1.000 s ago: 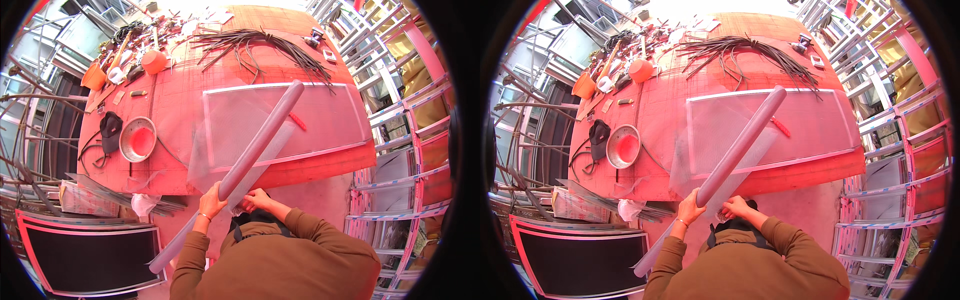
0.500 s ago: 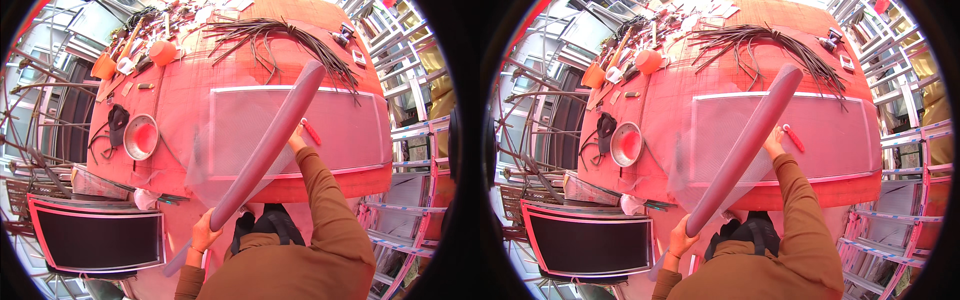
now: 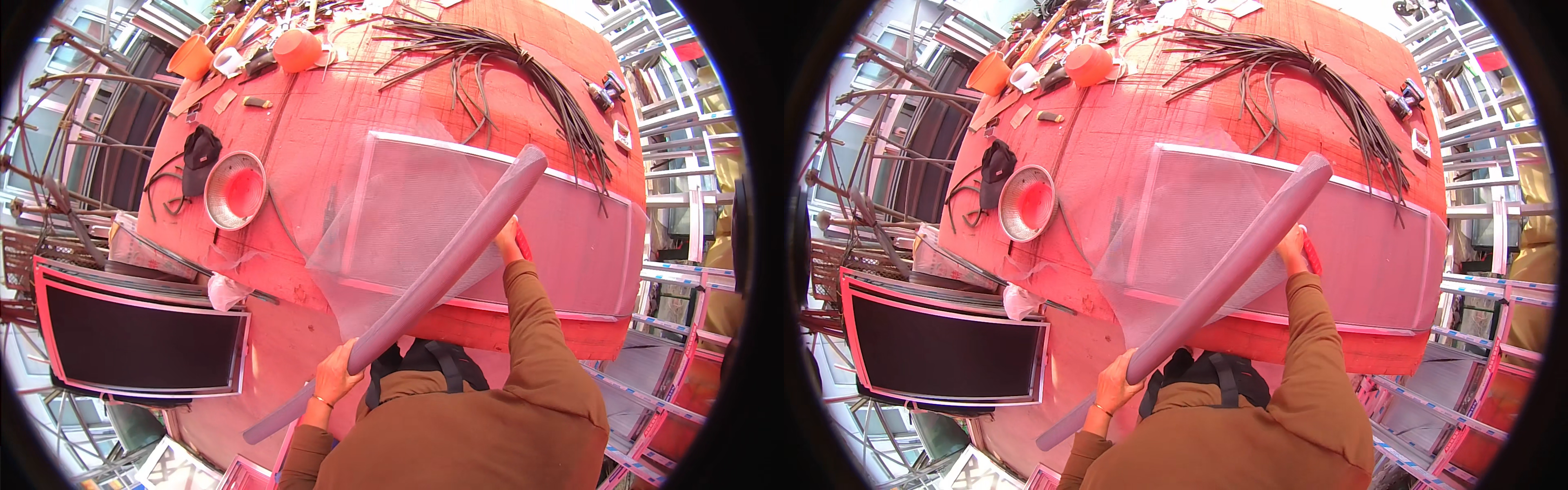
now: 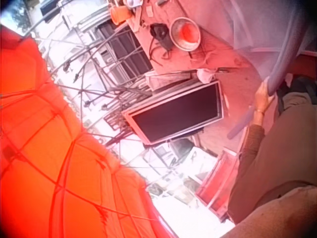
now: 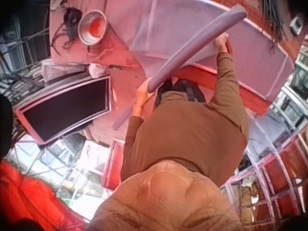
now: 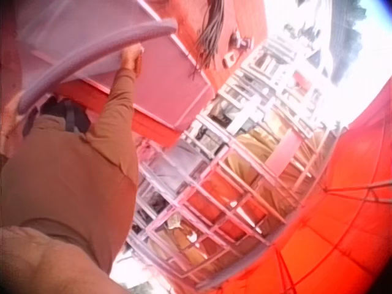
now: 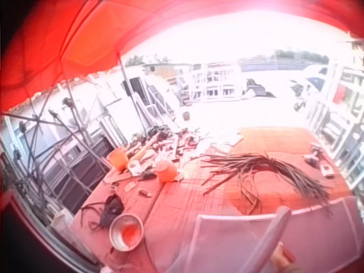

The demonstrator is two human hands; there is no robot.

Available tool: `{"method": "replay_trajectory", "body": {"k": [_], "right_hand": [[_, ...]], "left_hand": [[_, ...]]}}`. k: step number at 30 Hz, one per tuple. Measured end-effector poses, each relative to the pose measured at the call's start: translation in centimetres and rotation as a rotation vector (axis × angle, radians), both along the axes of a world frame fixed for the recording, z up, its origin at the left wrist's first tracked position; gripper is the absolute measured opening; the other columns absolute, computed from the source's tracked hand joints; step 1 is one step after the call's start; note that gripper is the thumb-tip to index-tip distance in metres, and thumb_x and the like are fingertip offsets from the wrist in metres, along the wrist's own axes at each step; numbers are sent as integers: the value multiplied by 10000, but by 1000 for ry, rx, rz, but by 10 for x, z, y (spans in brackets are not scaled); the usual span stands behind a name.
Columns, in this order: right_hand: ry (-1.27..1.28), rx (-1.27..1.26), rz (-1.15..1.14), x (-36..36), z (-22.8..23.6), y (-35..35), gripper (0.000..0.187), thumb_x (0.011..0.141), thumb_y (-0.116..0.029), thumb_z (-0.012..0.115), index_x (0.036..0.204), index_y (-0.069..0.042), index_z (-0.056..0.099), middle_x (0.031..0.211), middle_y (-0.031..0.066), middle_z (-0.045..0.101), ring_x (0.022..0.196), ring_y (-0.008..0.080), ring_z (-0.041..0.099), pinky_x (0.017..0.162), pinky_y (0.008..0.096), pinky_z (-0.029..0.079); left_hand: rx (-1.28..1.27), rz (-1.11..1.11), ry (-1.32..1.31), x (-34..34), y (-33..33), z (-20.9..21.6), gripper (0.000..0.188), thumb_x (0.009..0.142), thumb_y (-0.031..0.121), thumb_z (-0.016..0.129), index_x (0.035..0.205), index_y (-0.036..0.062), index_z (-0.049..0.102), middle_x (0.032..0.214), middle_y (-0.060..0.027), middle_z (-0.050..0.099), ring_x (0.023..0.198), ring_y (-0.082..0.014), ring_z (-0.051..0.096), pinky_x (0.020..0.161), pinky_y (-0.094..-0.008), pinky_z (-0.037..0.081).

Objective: The person assembles a window screen by pressing a mesh sheet into a metal frame, then inserting a rubber spline along the frame edge with a spline roller. They trim excess mesh with a utility knife and roll the mesh tightly around the frame to secure it.

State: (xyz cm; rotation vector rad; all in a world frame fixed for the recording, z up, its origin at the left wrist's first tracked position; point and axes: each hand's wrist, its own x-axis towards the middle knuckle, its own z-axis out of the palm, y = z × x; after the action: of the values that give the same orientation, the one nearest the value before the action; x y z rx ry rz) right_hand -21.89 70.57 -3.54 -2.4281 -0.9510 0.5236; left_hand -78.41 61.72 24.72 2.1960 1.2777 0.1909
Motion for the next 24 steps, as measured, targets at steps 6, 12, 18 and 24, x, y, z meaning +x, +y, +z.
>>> {"method": "replay_trajectory", "body": {"k": [6, 12, 18, 24], "right_hand": [[270, 550, 47, 13, -18, -12, 305, 1039, -309, 708, 1145, -24, 736, 1071, 137, 739, 1037, 276, 696, 932, 456, 574], [-75, 559, 52, 3, 35, -12, 225, 1087, -244, 664, 1113, -22, 688, 1046, 127, 694, 1030, 262, 648, 971, 428, 516], [243, 378, -45, -6, 67, -15, 239, 1109, -241, 643, 1042, -11, 650, 1035, 108, 616, 989, 245, 566, 964, 428, 482], [-153, 269, 155, 5, 41, -42, 362, 1090, -289, 636, 1334, -21, 644, 1312, 234, 681, 1239, 398, 636, 1089, 487, 485]], "left_hand": [[-40, -63, 32, 20, 26, -32, 762, 784, 189, 861, 1492, 147, 581, 1112, -123, 723, 999, -362, 729, 847, -470, 605], [-44, -129, 30, 41, 56, -48, 748, 781, 187, 871, 1474, 160, 591, 1101, -124, 721, 991, -363, 725, 848, -464, 603], [-73, -153, 73, 55, 74, -53, 716, 783, 180, 870, 1447, 159, 604, 1087, -119, 716, 1002, -361, 723, 858, -470, 601], [-111, -166, 38, 66, 85, -66, 734, 758, 159, 867, 1440, 156, 595, 1099, -113, 710, 1056, -348, 717, 903, -475, 592]]}}
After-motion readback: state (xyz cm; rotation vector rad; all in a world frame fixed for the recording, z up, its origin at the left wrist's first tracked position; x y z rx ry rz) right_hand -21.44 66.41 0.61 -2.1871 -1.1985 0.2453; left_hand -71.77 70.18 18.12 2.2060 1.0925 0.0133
